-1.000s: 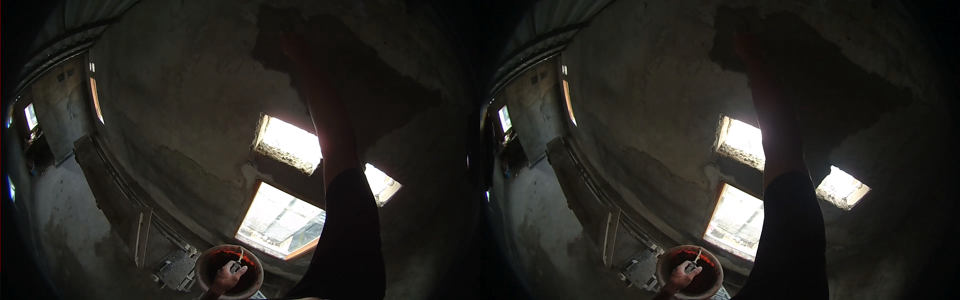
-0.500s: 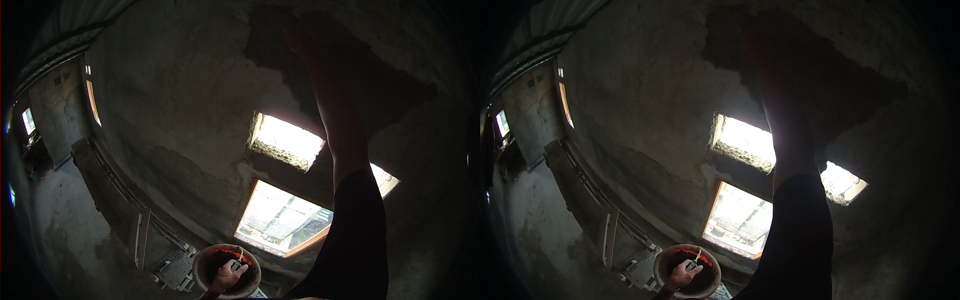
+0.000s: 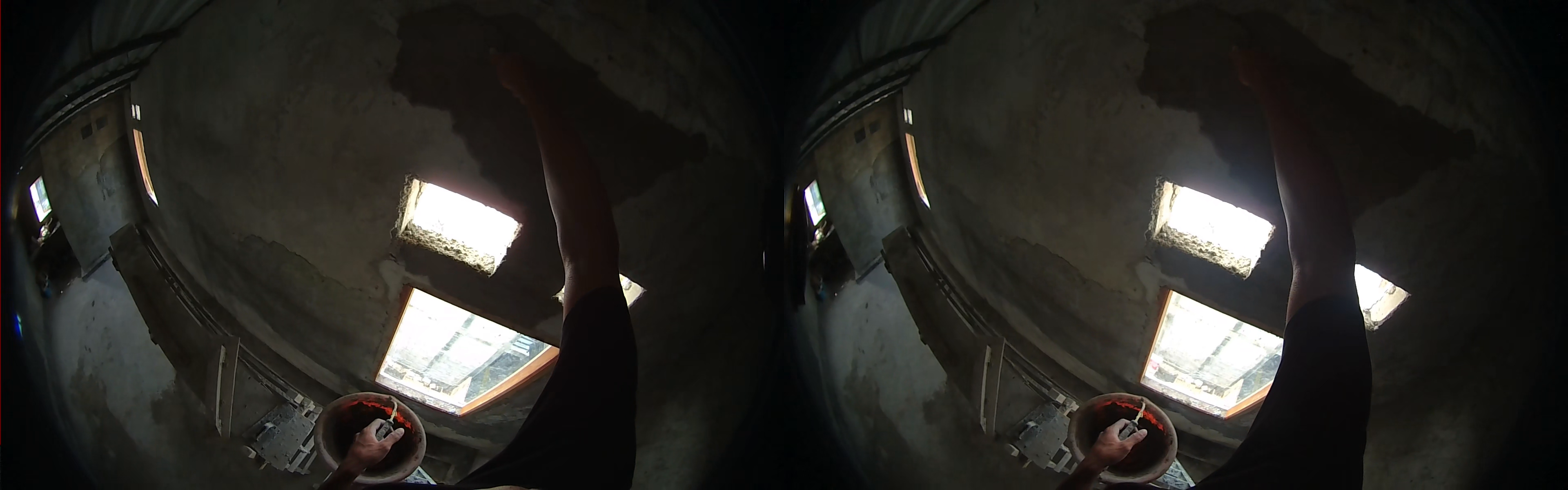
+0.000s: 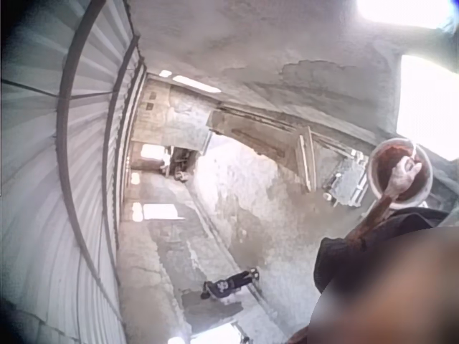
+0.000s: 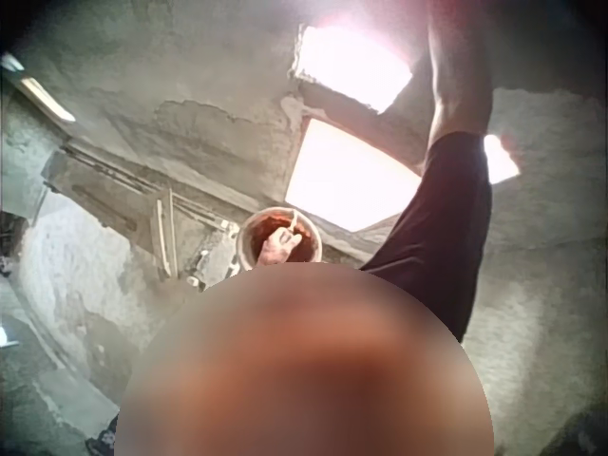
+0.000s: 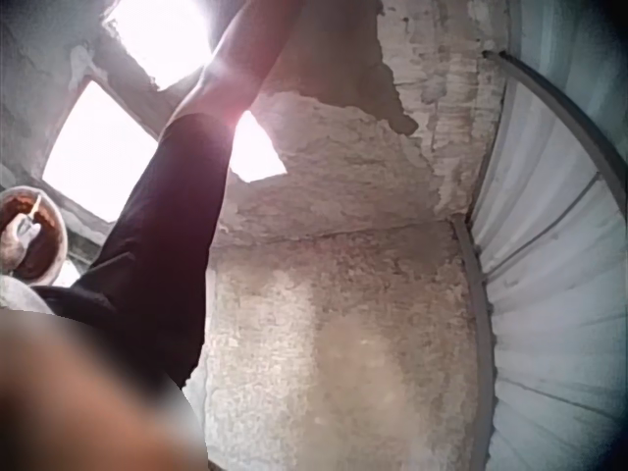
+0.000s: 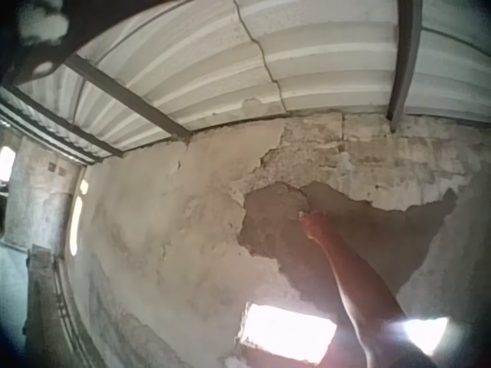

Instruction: The person scoops mortar from a bucket using a trowel and applies it onto the wall.

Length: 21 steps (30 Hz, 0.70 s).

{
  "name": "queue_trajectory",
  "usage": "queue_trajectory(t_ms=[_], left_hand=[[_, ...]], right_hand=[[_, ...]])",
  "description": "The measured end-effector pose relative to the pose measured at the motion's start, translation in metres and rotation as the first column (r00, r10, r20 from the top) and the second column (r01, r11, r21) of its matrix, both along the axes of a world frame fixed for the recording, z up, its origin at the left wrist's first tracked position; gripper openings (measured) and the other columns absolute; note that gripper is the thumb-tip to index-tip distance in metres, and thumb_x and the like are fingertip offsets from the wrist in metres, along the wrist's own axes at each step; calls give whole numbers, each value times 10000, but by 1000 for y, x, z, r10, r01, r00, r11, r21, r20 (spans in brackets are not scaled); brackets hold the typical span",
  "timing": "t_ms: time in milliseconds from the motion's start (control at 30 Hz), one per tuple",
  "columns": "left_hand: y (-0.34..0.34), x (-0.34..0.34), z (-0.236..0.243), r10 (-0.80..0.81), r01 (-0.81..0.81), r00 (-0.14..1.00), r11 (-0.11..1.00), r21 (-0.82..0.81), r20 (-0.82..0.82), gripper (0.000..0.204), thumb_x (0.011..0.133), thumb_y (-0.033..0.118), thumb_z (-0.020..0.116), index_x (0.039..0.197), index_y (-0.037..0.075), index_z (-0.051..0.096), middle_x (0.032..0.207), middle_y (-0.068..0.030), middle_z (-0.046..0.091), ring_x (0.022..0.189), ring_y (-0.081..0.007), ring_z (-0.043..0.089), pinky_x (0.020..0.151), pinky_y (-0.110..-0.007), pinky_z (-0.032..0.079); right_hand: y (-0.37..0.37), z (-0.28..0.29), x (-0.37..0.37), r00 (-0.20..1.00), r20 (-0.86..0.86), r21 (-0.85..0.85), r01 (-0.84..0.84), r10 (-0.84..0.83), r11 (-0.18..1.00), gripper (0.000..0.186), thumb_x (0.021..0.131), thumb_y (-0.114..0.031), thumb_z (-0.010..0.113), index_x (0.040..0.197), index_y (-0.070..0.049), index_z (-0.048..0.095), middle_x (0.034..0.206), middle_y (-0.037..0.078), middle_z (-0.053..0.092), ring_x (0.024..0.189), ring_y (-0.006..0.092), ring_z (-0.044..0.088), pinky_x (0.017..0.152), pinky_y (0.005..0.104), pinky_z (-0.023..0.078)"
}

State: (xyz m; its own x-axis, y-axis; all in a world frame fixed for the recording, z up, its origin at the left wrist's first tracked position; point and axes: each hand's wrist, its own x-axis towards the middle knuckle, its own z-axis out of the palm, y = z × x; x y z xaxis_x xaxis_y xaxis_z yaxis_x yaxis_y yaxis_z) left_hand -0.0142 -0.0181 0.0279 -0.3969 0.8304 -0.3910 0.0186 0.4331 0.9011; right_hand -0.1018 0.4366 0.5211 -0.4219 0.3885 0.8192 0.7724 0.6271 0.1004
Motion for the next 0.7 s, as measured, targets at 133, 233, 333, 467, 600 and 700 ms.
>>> queue_trajectory(t_ms=[133,233,333,467,600,700], left_hand=[[-3,3,8,-33,34,999,998,-44,13,433,799,445,651,941,42,591,879,-108,647,852,-224,623,787,-336,468],[-8,2,2,-29,29,1000,998,-58,8,440,800,444,648,954,37,589,906,-115,651,877,-242,626,794,-346,469],[-14,6,1,-35,35,999,998,-47,13,457,801,450,642,982,34,585,935,-128,651,911,-264,623,811,-355,466],[-16,1,5,10,-7,998,999,-49,60,486,804,454,633,1044,35,579,980,-154,642,964,-286,610,850,-365,455],[-12,-1,-12,-7,11,999,997,-71,53,502,803,454,634,1068,32,573,1008,-164,636,991,-291,603,865,-369,450],[-12,-5,-14,6,-3,999,998,-57,54,520,799,462,635,1081,31,570,1024,-167,632,1007,-297,598,871,-372,448]], right_hand=[[0,-15,14,1000,24,79,-19,17,997,547,958,-449,318,1215,-9,518,1203,229,540,1089,392,529,927,503,396],[3,-52,20,960,-145,133,-221,240,966,591,957,-461,281,1247,12,485,1264,263,478,1176,421,450,1024,466,326],[34,-88,12,848,-460,-87,-338,263,937,596,956,-461,275,1208,23,517,1217,283,504,1171,416,456,1035,424,329],[25,-114,-42,775,-532,102,-341,341,934,583,958,-441,284,1196,36,519,1240,293,480,1172,423,452,1016,441,352],[52,-119,-94,791,-537,-154,-434,293,888,522,964,-408,319,1196,16,516,1166,253,546,1108,381,519,959,441,402],[48,-136,-127,799,-476,32,-402,367,915,494,969,-396,323,1137,4,557,1091,241,587,1057,361,557,907,441,428]])
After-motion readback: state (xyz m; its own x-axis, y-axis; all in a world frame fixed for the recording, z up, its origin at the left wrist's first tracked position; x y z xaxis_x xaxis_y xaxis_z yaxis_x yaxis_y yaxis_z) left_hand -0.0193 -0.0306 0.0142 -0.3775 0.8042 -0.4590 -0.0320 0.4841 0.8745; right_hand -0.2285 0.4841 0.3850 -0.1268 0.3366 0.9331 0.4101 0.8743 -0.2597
